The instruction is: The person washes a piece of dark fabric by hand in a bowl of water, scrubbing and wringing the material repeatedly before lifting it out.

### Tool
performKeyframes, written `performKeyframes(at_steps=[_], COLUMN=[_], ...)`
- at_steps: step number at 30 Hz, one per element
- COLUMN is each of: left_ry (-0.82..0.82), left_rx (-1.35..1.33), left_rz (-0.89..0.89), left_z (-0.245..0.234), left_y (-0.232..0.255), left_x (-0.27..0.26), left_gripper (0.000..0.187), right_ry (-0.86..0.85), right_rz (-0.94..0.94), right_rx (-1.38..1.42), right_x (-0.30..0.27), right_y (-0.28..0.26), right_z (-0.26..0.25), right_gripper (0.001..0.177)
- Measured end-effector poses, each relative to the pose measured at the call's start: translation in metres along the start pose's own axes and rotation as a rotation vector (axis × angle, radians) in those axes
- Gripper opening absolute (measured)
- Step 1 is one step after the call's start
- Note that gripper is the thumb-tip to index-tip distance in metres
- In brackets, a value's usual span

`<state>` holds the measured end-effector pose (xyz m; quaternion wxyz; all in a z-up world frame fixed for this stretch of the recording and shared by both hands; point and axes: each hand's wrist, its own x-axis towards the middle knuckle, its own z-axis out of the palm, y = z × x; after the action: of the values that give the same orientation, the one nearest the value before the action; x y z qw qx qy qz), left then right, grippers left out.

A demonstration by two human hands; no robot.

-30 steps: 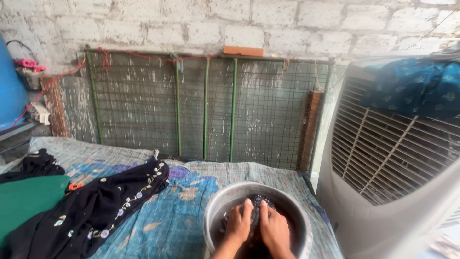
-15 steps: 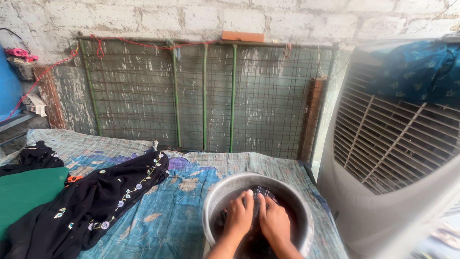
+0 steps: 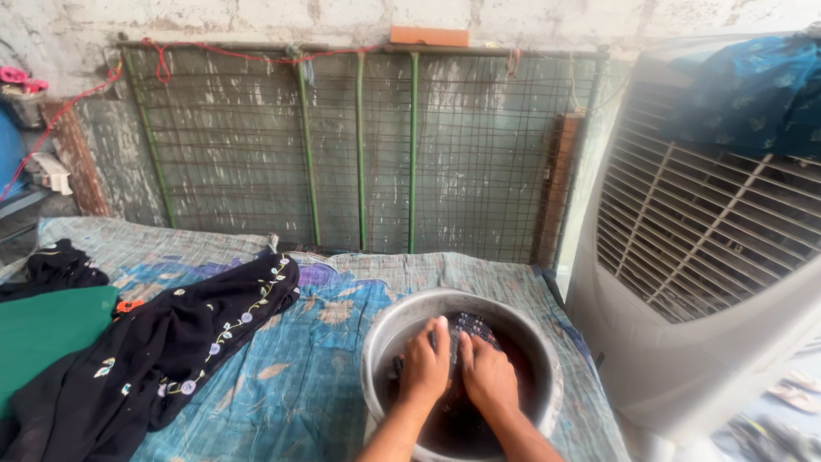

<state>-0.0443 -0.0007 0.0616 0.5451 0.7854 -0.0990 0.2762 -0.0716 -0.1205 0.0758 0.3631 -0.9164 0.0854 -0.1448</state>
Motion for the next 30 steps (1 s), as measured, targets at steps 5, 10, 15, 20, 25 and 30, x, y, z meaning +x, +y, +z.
performKeyframes(at_steps=[5, 10, 15, 20, 25, 30], left_ry=[-0.048, -0.256, -0.135, -0.003, -0.207, -0.255], left_rx=[0.234, 0.032, -0.048, 0.087, 0.154, 0.09], left_rz=[-0.378, -0.187, -0.071, -0.211, -0.201, -0.099], left_z=[0.007, 0.0, -0.006, 0.008, 0.0, -0.001], left_y=[-0.009, 0.008, 0.008, -0.008, -0.001, 0.01], left_x=[0.005, 0.0, -0.003, 0.002, -0.001, -0.003], left_gripper=[0.043, 0.049, 0.05, 0.055, 0.054, 0.045], right_ry=[0.105, 0.171, 0.077, 0.049, 0.153, 0.117], right_rz=[-0.219, -0.125, -0.035, -0.101, -0.328, -0.053], right_rx=[0.156, 0.202, 0.104, 0.011, 0.098, 0.063], right_x=[-0.012, -0.008, -0.001, -0.01, -0.019, -0.014], right_y=[-0.004, -0.007, 0.004, 0.001, -0.012, -0.015], right_z=[-0.007, -0.015, 0.0, -0.003, -0.012, -0.017], right_gripper=[0.048, 0.046, 0.043, 0.042, 0.042, 0.044])
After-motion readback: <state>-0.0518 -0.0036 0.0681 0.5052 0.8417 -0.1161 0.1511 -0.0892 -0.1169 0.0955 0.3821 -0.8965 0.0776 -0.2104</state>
